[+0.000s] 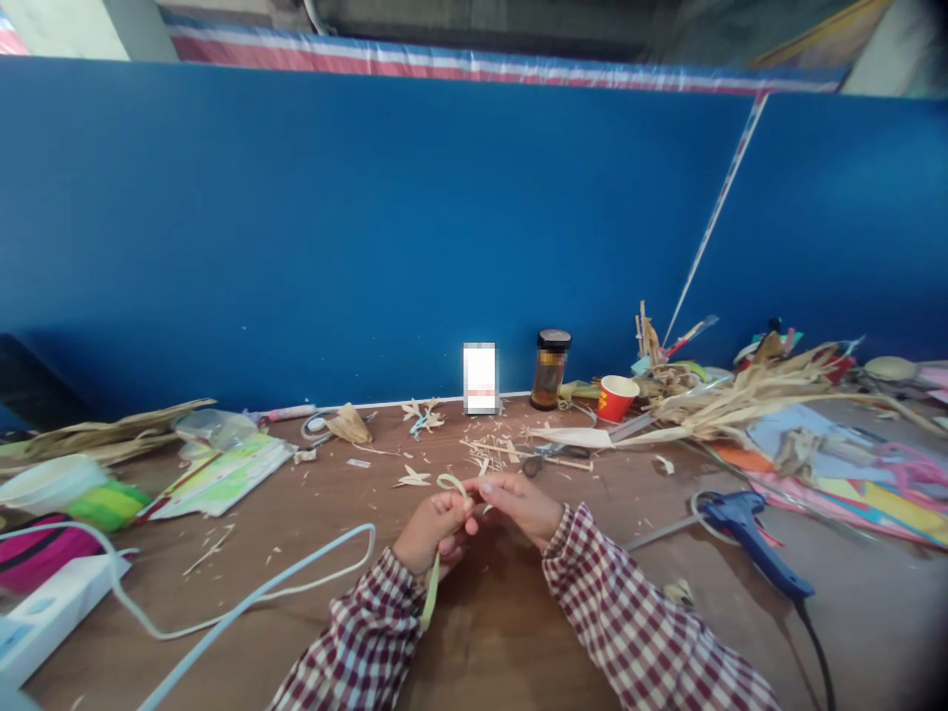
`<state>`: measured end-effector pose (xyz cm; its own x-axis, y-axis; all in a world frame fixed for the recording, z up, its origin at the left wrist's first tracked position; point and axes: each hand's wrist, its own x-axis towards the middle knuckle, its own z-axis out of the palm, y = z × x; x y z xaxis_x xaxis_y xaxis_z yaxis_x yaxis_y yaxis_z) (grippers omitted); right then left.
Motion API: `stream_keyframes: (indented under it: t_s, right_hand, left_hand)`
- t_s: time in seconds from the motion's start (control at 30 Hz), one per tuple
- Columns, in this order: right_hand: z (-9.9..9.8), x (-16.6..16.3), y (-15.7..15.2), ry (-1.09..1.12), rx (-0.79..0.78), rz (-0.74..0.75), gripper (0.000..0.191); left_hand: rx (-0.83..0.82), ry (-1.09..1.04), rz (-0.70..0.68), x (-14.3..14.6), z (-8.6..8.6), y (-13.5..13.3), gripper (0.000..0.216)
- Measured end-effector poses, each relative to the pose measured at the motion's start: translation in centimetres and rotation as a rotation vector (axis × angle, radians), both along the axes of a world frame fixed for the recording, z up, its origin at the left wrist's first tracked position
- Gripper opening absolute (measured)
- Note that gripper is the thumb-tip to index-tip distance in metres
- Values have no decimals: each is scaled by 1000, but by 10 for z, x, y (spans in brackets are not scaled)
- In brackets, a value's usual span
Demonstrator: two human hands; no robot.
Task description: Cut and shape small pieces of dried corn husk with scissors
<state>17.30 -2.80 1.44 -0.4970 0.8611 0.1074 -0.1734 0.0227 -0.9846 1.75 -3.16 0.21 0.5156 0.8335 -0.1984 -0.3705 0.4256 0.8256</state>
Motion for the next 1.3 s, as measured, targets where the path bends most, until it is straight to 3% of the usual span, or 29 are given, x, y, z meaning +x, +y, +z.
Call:
stream_keyframes:
  t_s: [0.2, 0.4, 0.63, 1.0, 1.17, 1.3]
  right_hand:
    - [-3, -5, -5, 157, -86, 152, 32]
    - [-3, -7, -3, 195, -148, -42, 25]
    - [-9, -16, 0, 233, -200, -249, 27]
    - [-4, -18, -2, 234, -257, -316, 31]
    - [-4, -17, -1, 245, -250, -309, 33]
    - [0, -14, -2, 288, -212, -259, 25]
  left_hand:
    - [71, 104, -93, 0, 2, -5, 35]
    - [75, 131, -91, 2, 2, -8, 32]
    - [242, 258, 134, 0, 1, 2, 32]
    - [339, 379, 262, 6, 3, -3, 28]
    - [302, 340, 248, 6, 4, -4, 29]
    - [132, 164, 172, 6, 6, -5, 36]
